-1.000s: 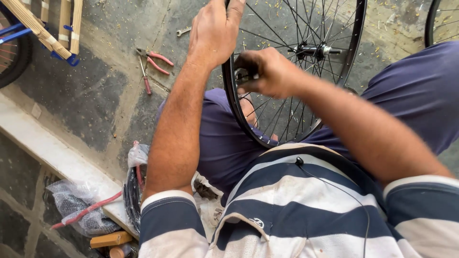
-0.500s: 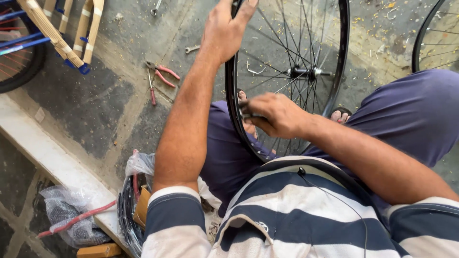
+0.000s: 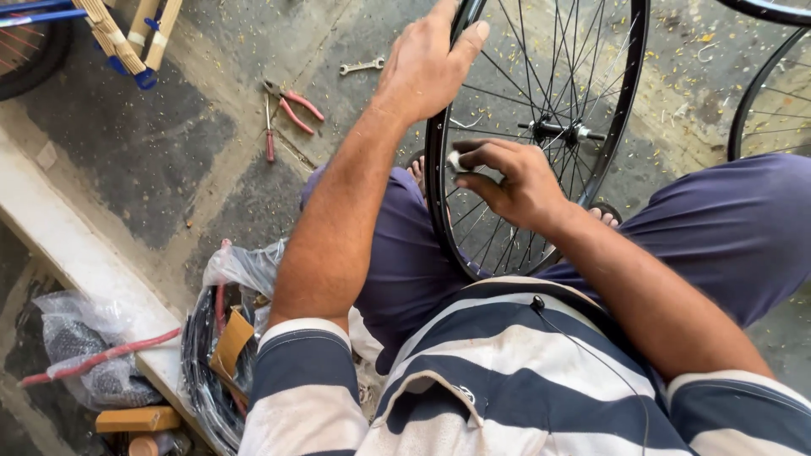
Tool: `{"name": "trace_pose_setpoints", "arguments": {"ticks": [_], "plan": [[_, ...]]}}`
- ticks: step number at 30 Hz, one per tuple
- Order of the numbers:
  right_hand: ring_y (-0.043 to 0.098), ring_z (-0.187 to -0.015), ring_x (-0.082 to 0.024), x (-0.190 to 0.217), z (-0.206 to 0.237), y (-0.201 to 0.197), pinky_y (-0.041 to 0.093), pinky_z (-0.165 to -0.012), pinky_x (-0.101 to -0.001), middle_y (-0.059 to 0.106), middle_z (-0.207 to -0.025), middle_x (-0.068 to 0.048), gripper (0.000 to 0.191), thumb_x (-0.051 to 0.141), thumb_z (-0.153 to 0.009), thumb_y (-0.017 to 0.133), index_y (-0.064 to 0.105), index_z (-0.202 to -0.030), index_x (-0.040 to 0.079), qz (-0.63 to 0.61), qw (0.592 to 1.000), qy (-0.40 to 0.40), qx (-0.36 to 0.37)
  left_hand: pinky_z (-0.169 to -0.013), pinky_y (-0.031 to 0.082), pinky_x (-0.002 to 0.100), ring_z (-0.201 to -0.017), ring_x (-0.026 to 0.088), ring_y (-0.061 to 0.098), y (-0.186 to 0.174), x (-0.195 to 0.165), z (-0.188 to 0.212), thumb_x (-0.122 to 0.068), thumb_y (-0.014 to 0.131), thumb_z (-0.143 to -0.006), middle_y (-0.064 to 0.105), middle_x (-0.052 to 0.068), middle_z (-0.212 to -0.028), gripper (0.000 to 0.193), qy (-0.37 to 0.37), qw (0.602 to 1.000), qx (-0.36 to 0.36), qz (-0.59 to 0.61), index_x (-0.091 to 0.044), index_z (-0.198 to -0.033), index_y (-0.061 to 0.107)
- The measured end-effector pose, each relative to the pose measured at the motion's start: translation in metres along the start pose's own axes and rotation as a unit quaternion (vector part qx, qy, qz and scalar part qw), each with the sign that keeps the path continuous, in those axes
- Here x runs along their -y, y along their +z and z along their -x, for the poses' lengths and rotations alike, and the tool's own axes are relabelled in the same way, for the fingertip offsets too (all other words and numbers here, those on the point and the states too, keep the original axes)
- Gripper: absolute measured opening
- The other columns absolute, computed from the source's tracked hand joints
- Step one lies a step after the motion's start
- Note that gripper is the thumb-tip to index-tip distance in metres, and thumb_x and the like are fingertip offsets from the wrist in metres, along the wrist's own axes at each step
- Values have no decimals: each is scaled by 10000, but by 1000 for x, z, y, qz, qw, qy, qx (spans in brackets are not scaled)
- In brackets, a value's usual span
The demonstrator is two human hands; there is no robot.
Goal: The person sits on the floor with a bicycle wheel across their lap and works around the rim, using a small spoke wrench to turn spoke nipples section by section while steadying the wheel with the other hand. They rotate the wheel to reach different areas and continue adjusting spokes around the rim.
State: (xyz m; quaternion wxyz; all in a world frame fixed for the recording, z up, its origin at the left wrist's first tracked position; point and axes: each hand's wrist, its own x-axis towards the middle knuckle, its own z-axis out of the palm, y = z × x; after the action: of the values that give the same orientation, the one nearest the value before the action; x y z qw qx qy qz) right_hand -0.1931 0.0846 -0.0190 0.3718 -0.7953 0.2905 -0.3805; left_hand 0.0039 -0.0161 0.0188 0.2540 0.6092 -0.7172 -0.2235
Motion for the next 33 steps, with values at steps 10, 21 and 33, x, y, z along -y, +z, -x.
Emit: {"name": "trace_pose_setpoints", "arguments": {"ticks": [10,21,33], "plan": [[684,-934,-175,-44,-19,-8,562,-834,-346,747,-1067,-117,479,275,-986,689,605,-1350,-25,-222,943,156,192,-770,540,488,-848,335,749,-11,-24,-3,-610,501,-982,751,132,-813,560,-104,993,53,-1,-113,-1162,685],[737,-861,-302,-20,-10,15,569,-661,-395,729,-1021,-134,431,165,-804,763,640,-1167,-33,-60,998,11,-6,-816,540,538,-922,434,717,-9,-26,-11,-605,494,-970,745,219,-902,551,-97,994,47,-28,-101,-1142,639],[756,-1044,-288,-9,-13,-13,638,-792,-358,767,-1161,-105,219,176,-816,811,739,-995,72,-125,981,123,83,-866,498,546,-1023,420,690,-4,-24,-8,-555,494,-965,735,212,-1005,513,-97,993,73,-9,-91,-1142,621]]}}
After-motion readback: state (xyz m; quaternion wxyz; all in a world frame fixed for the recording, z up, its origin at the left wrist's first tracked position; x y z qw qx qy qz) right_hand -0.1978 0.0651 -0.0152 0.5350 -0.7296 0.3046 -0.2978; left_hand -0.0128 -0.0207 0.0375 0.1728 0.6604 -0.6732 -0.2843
